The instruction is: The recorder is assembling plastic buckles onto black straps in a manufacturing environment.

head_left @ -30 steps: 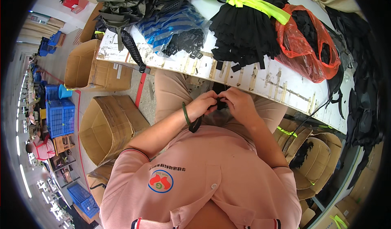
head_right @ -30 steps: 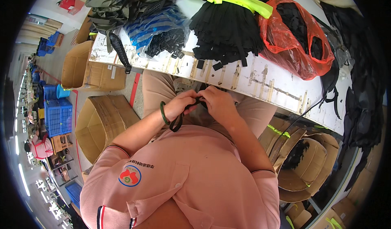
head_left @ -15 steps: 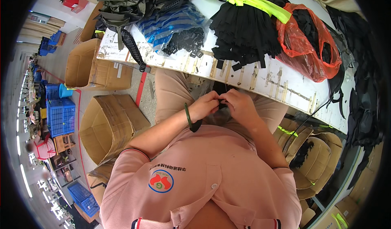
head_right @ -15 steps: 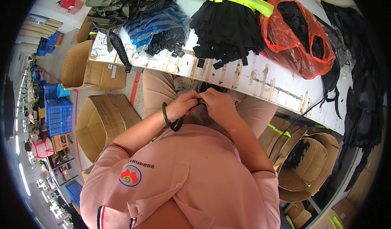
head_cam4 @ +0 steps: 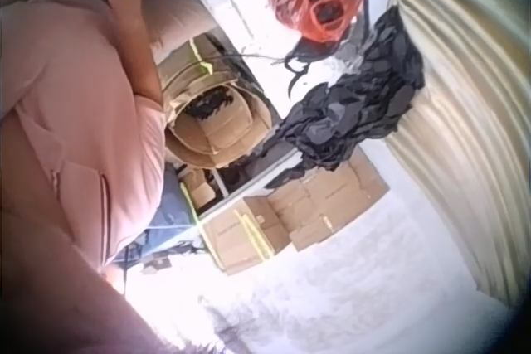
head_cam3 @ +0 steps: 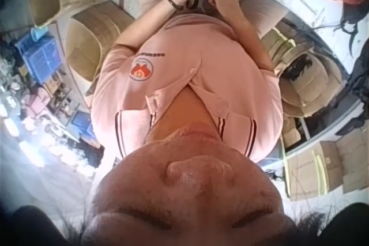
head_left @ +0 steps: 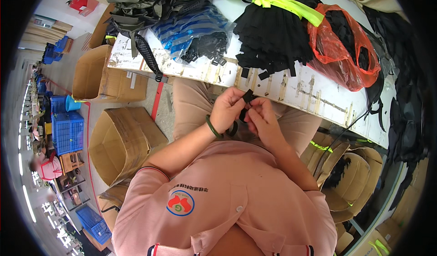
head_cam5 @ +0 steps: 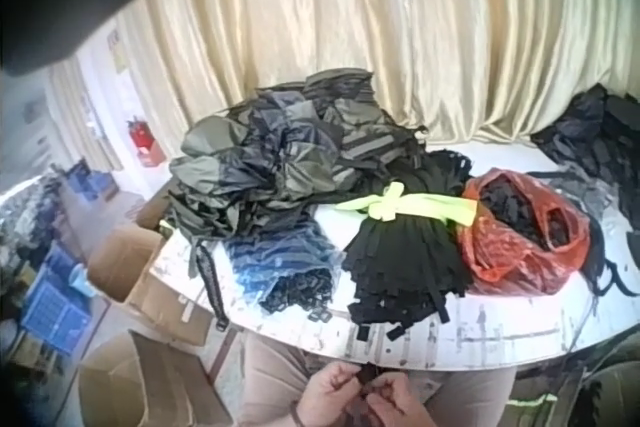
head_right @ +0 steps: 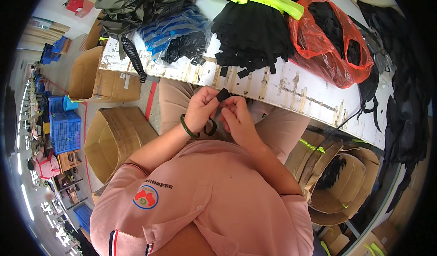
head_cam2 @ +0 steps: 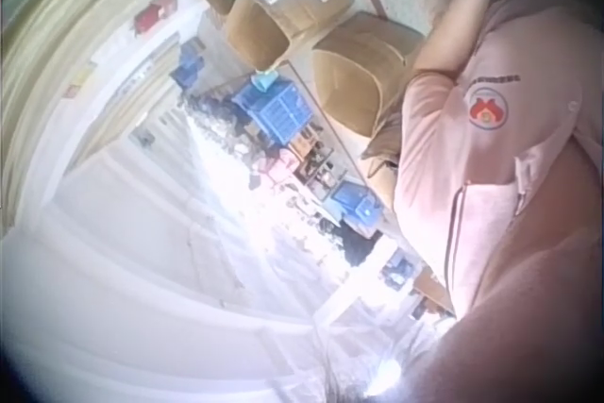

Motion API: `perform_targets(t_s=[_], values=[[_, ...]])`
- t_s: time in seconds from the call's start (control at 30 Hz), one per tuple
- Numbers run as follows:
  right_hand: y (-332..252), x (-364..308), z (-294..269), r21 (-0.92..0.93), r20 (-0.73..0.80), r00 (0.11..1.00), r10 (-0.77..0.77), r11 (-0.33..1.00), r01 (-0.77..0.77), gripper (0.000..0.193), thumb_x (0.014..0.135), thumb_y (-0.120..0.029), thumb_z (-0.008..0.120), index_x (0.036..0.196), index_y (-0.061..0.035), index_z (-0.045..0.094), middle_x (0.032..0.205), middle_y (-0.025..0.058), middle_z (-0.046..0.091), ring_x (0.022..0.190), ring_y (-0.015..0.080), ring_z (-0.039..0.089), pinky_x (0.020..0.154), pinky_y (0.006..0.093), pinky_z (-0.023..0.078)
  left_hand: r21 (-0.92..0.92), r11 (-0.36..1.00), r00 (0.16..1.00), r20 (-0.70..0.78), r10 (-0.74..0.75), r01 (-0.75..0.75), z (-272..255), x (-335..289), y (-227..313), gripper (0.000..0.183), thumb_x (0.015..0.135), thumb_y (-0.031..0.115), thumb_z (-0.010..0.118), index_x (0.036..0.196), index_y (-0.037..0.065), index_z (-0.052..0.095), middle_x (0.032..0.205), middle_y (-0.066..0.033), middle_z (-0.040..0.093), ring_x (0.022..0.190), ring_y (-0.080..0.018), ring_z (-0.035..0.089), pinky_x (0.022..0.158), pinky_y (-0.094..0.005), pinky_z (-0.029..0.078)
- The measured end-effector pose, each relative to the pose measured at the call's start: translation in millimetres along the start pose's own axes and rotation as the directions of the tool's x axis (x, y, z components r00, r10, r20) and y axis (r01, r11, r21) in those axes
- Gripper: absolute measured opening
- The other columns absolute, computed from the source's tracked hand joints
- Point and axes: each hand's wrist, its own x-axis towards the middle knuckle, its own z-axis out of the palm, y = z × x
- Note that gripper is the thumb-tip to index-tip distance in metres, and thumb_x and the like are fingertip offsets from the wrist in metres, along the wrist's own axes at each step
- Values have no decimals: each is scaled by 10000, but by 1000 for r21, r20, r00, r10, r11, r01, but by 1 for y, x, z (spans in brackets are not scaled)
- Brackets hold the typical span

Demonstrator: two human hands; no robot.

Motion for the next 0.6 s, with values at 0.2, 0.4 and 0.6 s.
perform_targets(t_s=[0.2,0.4,0.6], values=[[-4,-2,3,285,47,994,94,953,-104,148,919,-120,491,1048,-92,425,769,39,543,526,62,436,426,182,306,-55,992,994,-7,113,-113,10,-1,5,101,883,-13,494,979,18,506,788,-21,602,581,-51,508,506,-189,403],[-7,0,5,357,44,991,129,924,-136,131,915,-107,496,1032,-85,440,754,38,541,500,58,405,403,187,284,296,928,961,-84,262,-227,6,-1,5,122,822,-30,563,936,14,568,774,-22,577,603,-60,507,546,-206,420],[-5,3,13,378,-96,992,86,925,-43,147,896,-100,529,1009,-64,443,742,35,534,479,47,381,392,186,262,592,693,839,-53,542,-410,8,2,7,127,752,-45,615,860,21,611,763,-14,548,622,-59,476,538,-219,399]])
